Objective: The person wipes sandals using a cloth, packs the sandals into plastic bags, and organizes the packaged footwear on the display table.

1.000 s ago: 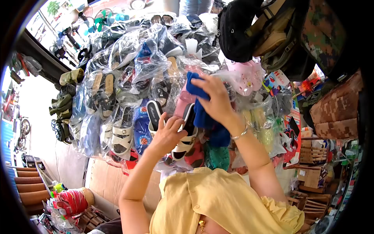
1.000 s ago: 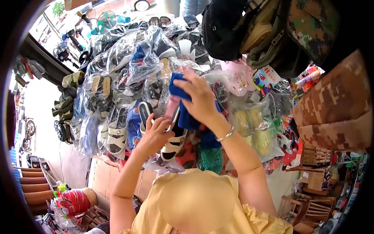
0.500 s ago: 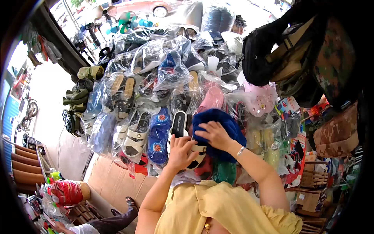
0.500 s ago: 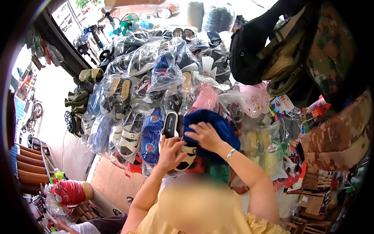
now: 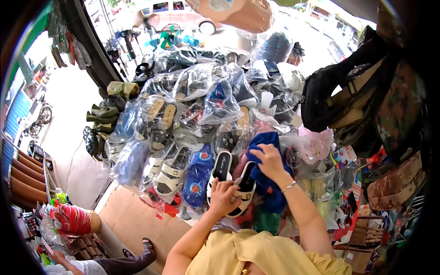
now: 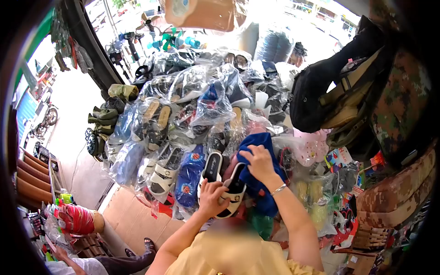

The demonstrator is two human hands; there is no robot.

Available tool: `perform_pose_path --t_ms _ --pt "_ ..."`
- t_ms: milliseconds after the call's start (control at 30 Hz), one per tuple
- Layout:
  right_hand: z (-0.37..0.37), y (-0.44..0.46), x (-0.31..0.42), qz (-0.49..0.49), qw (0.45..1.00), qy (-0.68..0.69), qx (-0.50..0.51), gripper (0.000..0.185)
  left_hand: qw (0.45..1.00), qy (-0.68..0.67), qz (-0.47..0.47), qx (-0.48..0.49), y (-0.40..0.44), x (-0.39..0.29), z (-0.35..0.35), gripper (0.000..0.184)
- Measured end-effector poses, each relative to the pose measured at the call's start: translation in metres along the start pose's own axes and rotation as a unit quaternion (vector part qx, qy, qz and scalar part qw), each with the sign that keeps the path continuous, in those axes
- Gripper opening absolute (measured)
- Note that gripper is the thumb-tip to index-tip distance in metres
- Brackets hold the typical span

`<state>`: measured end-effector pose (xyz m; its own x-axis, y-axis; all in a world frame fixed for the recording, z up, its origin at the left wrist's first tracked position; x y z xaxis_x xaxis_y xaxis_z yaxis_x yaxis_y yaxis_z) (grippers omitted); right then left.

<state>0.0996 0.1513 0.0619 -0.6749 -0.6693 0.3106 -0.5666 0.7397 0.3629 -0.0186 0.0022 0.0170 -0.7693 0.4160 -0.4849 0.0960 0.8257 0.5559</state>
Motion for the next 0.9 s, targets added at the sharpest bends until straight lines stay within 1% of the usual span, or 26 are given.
perform_pose_path --t_ms 33,67,100,167,200,233,300,367,433,533,600,633,700,733,767,833,900 --pt "-0.019 0.012 0.005 -0.002 0.999 -0.019 -0.048 0.052 1.0 0.0 0.015 -0.004 -0.001 -0.001 -0.002 0.038" --pt "-0.03 0.02 0.017 -0.004 0.998 0.013 -0.062 0.052 1.0 0.001 0.015 0.001 -0.002 0.001 -0.001 0.038" --pt "-0.031 0.024 0.033 -0.036 0.996 0.043 -0.07 0.053 1.0 -0.001 0.014 0.008 -0.004 0.002 0.001 0.038" --pt "-0.008 0.021 0.073 -0.119 0.99 0.068 0.019 0.052 1.0 0.007 0.012 0.014 -0.001 0.0 0.002 0.038" --pt "0.036 0.012 0.075 -0.153 0.979 0.076 0.114 0.047 1.0 0.01 0.015 0.015 0.0 -0.001 0.002 0.037" --pt "0.063 0.003 0.074 -0.154 0.977 0.046 0.142 0.048 1.0 0.01 0.019 0.017 0.001 -0.002 0.003 0.037" --pt "0.077 0.027 0.055 -0.088 0.983 0.037 0.157 0.047 1.0 0.002 0.015 0.012 0.002 0.001 0.004 0.036" --pt "0.051 0.048 0.05 -0.051 0.992 -0.03 0.111 0.047 1.0 -0.005 0.011 0.012 -0.003 0.001 0.002 0.036" --pt "0.011 0.056 0.038 -0.035 0.998 0.026 0.039 0.047 1.0 -0.005 0.016 0.002 -0.003 0.002 -0.003 0.036" --pt "-0.033 0.048 0.008 -0.066 0.996 -0.018 0.059 0.044 1.0 -0.008 0.018 -0.001 -0.005 0.0 -0.005 0.035" --pt "-0.043 0.034 -0.027 -0.032 0.994 -0.044 0.094 0.043 1.0 0.001 0.031 0.005 0.002 0.0 -0.006 0.035" --pt "-0.045 0.025 -0.04 -0.012 0.993 -0.054 0.102 0.044 0.999 -0.017 0.026 0.01 0.007 0.003 -0.006 0.032" --pt "-0.03 -0.004 -0.052 0.012 0.984 -0.085 0.157 0.045 0.999 -0.048 0.01 -0.002 0.014 0.011 -0.008 0.028" --pt "-0.008 -0.023 -0.061 -0.003 0.97 -0.115 0.214 0.047 0.998 -0.055 0.016 -0.006 0.022 0.01 -0.014 0.026" --pt "0.011 -0.041 -0.073 0.014 0.958 -0.113 0.264 0.046 0.998 -0.064 0.02 -0.009 0.029 0.011 -0.021 0.027" --pt "0.0 -0.036 -0.07 0.042 0.96 -0.077 0.264 0.045 0.998 -0.042 0.03 -0.031 0.045 0.007 -0.044 0.028" --pt "-0.011 -0.01 -0.072 0.097 0.949 -0.027 0.299 0.046 0.998 -0.017 0.036 -0.041 0.061 0.007 -0.067 0.029"
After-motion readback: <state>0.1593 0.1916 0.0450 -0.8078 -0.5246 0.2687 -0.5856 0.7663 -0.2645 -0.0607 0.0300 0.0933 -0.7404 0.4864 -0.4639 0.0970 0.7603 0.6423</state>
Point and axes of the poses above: each hand's wrist, its own y-axis towards the middle knuckle, its own z-axis out of the palm, x = y × z, the point moved 9 cm from there along y, towards the middle knuckle, and after that the axes turned 10 degrees about z, right-handed, at the moved point
